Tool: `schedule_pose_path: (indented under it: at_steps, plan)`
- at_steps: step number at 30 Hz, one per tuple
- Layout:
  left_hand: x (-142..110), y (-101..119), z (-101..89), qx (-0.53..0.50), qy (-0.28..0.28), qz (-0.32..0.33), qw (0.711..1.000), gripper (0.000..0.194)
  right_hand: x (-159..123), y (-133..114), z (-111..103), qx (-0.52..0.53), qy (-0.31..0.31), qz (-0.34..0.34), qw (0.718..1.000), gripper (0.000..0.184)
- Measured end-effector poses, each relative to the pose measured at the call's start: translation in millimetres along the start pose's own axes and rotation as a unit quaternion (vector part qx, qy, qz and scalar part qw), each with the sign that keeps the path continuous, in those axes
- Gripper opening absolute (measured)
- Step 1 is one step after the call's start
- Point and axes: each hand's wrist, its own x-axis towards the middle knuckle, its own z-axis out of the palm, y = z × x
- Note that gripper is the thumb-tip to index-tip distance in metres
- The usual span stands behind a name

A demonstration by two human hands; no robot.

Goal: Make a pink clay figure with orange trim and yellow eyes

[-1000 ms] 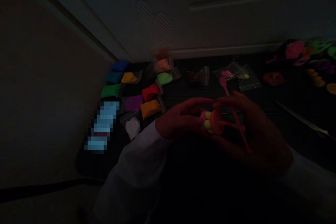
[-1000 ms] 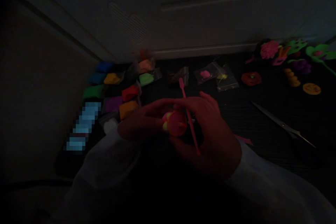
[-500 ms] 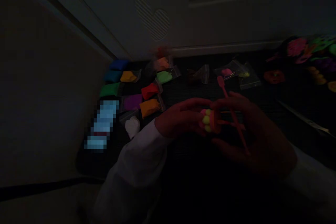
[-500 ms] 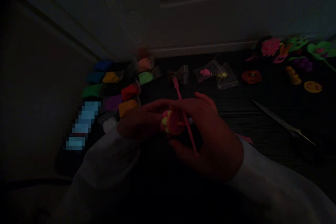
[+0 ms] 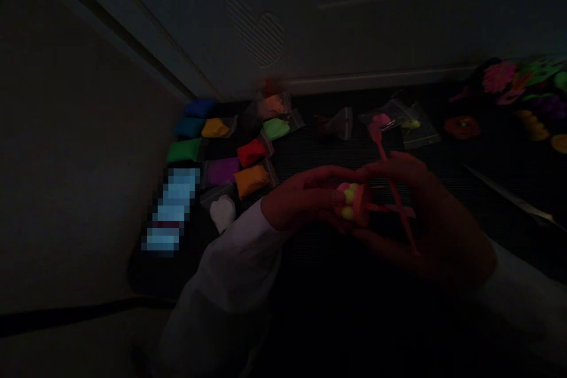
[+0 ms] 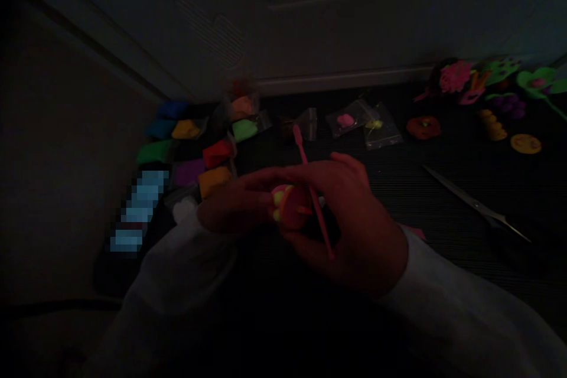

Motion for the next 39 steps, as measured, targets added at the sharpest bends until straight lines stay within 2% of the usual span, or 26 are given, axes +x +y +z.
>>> schedule_pose_path:
  at_steps: [6,19,22,29,34,39]
  plan:
    - [2.3,1.1,2.0,-0.013,0.024,-0.018,0.999,0.027,0.4,2.4,2.4,0.005,0.010,-0.026,1.000,0.054]
    - [3.5,1.3,3.4,-0.009,0.047,-0.032,0.998,0.024,-0.8,2.8,2.8,-0.002,0.018,-0.029,0.999,0.052]
    - [3.4,2.1,3.7,-0.009,0.045,-0.024,0.999,0.022,-1.9,1.8,0.7,0.004,0.013,-0.008,1.000,0.054]
    - [1.8,2.7,8.3,0.011,0.077,0.051,0.996,0.030,-4.5,3.0,0.6,0.149,0.044,0.137,0.978,0.067]
    - [1.0,2.1,8.2,0.048,0.071,0.068,0.994,0.036,-5.1,2.7,2.7,0.160,0.030,0.142,0.976,0.072]
    - [1.6,0.8,4.3,0.067,0.054,0.065,0.994,0.043,-5.2,2.9,6.5,0.136,0.021,0.128,0.982,0.061]
